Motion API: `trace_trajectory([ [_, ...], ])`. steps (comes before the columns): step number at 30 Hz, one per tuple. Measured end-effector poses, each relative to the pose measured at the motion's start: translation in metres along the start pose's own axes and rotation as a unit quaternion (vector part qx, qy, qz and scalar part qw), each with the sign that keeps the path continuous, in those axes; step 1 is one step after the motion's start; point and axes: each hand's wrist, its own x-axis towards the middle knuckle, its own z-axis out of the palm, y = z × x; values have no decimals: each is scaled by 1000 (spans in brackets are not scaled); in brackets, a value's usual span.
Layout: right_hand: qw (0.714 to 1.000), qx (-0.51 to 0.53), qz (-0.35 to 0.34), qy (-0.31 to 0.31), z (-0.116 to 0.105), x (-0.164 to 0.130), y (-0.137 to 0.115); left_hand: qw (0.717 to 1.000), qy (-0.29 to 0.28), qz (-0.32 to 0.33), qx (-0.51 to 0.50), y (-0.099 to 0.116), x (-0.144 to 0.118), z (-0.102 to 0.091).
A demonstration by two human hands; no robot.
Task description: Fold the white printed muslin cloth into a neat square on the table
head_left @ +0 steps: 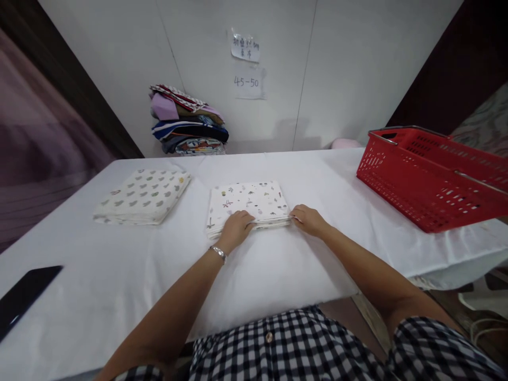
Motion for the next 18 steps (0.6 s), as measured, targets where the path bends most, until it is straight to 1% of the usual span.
trace_trajectory([
  [3,1000,10,1,-3,5,-2,1,1000,-6,-3,-3,1,3,-1],
  [7,1000,17,14,-4,12,-2,2,999,8,23,25,3,1,0],
  [11,999,29,17,-7,11,-3,1,998,12,45,35,4,-6,3],
  [15,999,50,13,-17,2,-2,0,1000,14,8,-19,6,-7,1],
  [18,998,58,-4,8,-7,3,-3,999,6,-26,-48,9,-2,-3],
])
